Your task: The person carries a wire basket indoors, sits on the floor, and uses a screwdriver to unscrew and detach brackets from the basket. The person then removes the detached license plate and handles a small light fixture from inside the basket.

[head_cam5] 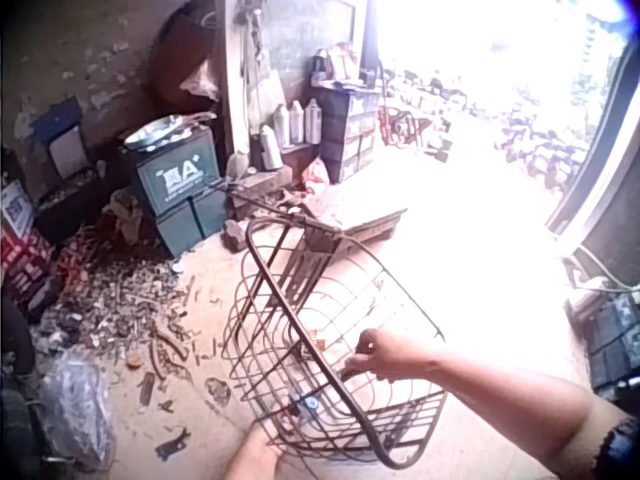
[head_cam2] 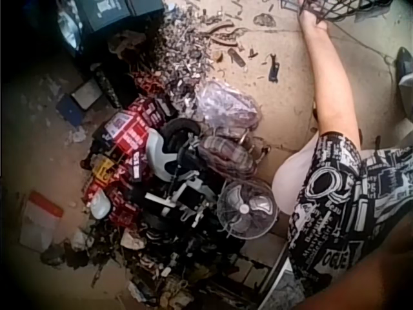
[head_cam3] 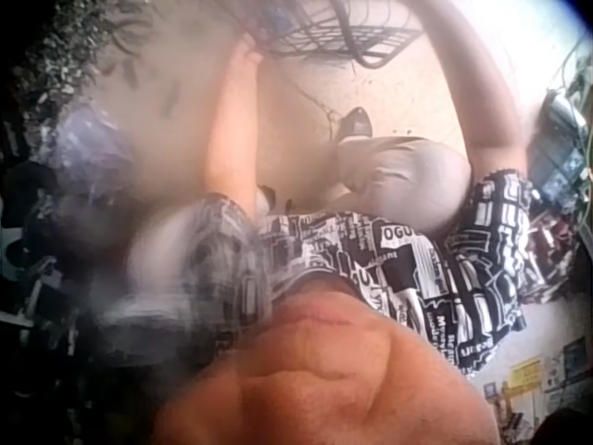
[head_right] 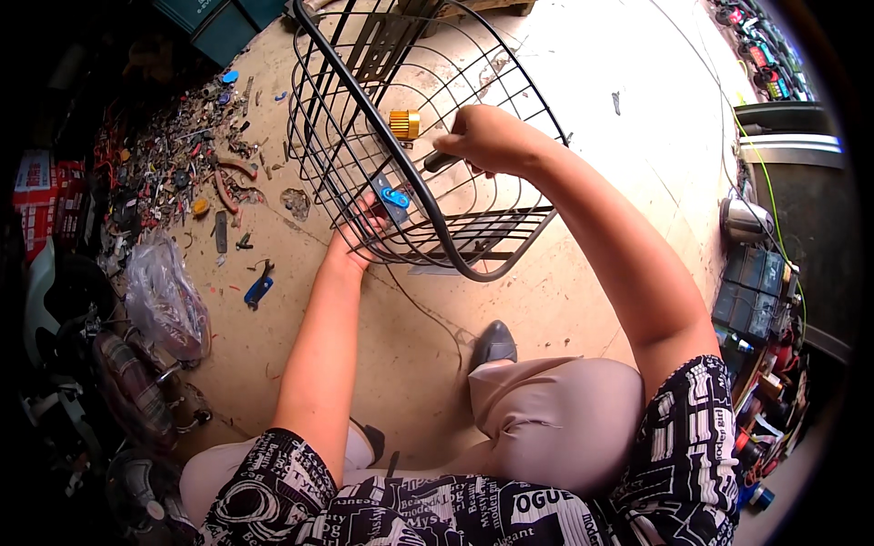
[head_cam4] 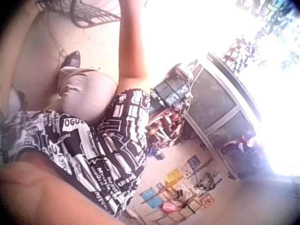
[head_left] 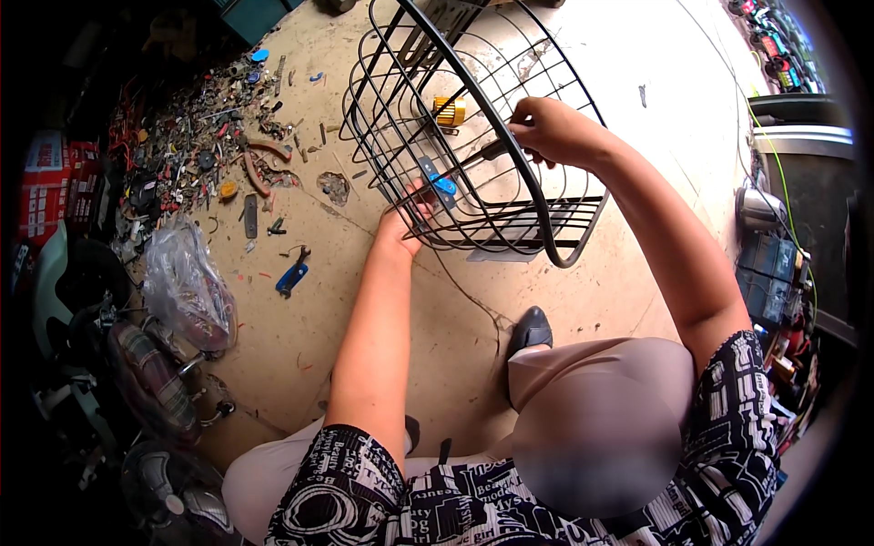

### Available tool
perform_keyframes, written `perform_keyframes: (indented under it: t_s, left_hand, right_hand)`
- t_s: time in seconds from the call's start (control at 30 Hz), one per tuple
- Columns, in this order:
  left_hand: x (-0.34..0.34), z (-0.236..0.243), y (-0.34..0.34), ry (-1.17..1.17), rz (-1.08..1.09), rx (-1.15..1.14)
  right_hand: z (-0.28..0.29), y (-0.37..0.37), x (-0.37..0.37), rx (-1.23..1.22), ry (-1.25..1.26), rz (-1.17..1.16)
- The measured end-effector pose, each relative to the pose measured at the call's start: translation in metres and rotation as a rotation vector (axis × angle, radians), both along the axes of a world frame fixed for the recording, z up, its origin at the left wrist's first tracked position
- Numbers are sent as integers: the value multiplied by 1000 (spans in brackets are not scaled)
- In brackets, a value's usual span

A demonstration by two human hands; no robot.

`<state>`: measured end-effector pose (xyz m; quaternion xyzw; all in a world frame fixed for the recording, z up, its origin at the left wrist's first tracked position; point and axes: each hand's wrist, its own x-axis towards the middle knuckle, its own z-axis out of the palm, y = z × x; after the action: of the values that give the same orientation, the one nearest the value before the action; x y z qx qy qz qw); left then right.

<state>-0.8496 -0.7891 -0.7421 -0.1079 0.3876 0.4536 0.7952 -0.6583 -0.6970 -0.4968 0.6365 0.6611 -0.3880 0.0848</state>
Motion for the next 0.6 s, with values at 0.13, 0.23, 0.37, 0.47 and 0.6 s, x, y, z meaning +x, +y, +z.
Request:
perform_keyframes:
  t_s: [0.13,0.23,0.37,0.47,0.6]
  left_hand:
    - [-4,-8,2,-61,6,71]
    - [1,5,1,-28,-7,33]
    - [-1,17,-1,26,-30,5]
    - [-4,14,0,68,-51,-26]
    - [-1,13,1,36,-19,-17]
  right_hand:
    - [-13,-1,13,90,268,33]
    - [-11,0,8,-42,102,-144]
    - [-10,-4,11,14,82,-43]
    - [-18,-5,13,115,276,-3]
    - [-8,-1,10,4,170,-121]
